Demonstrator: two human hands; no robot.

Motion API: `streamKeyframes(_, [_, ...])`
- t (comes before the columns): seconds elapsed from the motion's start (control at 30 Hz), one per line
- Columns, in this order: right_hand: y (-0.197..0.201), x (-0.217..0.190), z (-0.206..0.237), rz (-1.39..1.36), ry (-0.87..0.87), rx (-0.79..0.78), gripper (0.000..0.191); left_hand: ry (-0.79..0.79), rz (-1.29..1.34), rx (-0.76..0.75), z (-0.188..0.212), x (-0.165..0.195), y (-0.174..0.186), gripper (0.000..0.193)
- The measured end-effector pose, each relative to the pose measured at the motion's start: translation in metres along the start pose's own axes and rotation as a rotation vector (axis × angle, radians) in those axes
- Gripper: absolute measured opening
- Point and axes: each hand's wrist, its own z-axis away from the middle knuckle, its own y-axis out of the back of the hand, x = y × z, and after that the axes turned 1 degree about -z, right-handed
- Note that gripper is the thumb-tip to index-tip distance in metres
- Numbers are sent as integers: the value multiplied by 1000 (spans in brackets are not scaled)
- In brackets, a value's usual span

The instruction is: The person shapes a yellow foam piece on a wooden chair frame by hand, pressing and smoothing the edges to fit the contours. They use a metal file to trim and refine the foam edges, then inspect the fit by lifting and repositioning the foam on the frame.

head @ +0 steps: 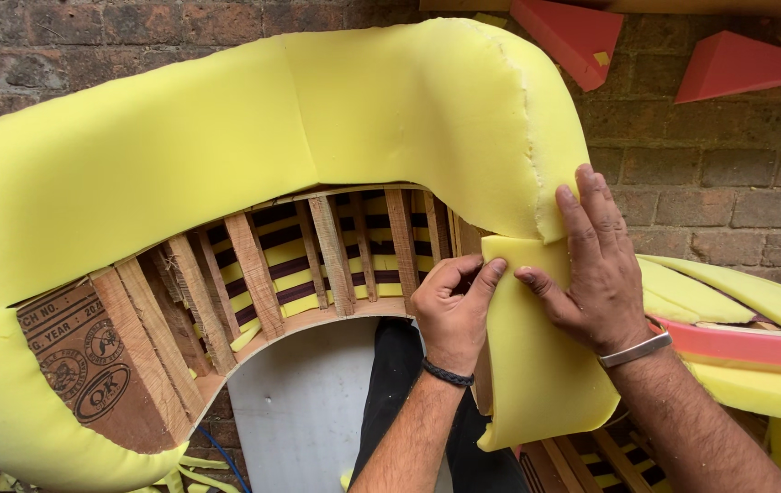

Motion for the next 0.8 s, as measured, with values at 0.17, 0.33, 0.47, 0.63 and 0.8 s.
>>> streamKeyframes(0.17, [2,8,-3,108,-4,-56,78,78,-72,4,2,-6,-7,25])
streamKeyframes(0.33, [0,11,-4,70,-44,-37,92,46,-145,19,7,-9,-15,36])
streamKeyframes(0.47, [0,10,-1,25,-104,-25,113,107,-42,45,7,-20,-12,84])
streamKeyframes(0.63, [-3,0,-5,162,-236,-50,125,208,28,-94,-3,-41,-11,112])
streamKeyframes(0.8, [-12,-14,-12,236,-355,-20,122,273,-55,-98,-10,-50,-16,109])
